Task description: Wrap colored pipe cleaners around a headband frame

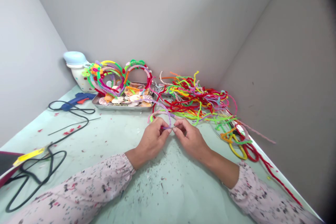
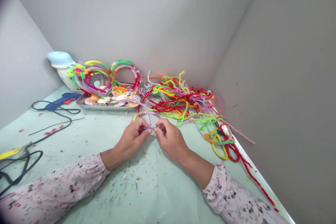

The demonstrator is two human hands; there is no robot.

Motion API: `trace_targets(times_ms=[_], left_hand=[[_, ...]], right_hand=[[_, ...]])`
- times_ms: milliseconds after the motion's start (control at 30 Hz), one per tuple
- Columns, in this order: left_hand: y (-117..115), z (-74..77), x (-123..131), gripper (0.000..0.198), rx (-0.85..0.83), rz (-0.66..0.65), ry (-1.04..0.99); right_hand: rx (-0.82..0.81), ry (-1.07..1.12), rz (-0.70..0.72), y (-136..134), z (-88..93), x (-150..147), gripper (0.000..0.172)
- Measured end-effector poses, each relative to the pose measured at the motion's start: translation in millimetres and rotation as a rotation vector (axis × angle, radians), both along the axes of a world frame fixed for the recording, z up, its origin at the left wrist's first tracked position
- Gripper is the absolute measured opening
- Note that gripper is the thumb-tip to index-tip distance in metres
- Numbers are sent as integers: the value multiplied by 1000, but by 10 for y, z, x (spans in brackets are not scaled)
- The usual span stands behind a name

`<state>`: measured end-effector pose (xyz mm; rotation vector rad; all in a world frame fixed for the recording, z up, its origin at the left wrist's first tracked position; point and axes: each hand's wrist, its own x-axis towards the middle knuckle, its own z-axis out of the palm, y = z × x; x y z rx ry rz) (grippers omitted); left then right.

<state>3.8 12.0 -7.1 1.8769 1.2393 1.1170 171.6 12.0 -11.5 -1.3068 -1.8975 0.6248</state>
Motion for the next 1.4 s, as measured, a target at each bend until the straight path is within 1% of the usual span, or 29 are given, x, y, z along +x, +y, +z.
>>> trace_targets(times_ms=[267, 400, 567, 667, 767, 867, 1100, 1267, 1400], left_hand=[[-1, -40, -4, 6, -9, -5, -23], [-5, -14, -6, 6, -14, -2, -5], [-22, 29, 6, 4, 60, 22, 75], [-27, 25, 14, 8, 77, 43, 96], [-25, 21, 17, 11, 74, 62, 85], [-21, 24, 16, 7, 72, 50, 78], [-12, 16, 4, 10, 42, 41, 48], [2, 26, 11, 11, 63, 42, 33], [12, 29, 11, 13, 74, 39, 25]], right_hand=[[-2, 11, 15, -12, 13, -16, 11], [12, 13, 6, -11, 9, -15, 12], [17, 29, -3, -4, 0, -5, 14], [19, 40, -21, -3, -4, -4, 15], [20, 45, -34, -2, -5, -7, 15], [19, 43, -39, 1, -5, -10, 14], [6, 29, 1, -1, -1, -17, 12], [-5, 32, 13, 3, 1, -25, 13], [18, 68, 29, 16, -5, -20, 13]])
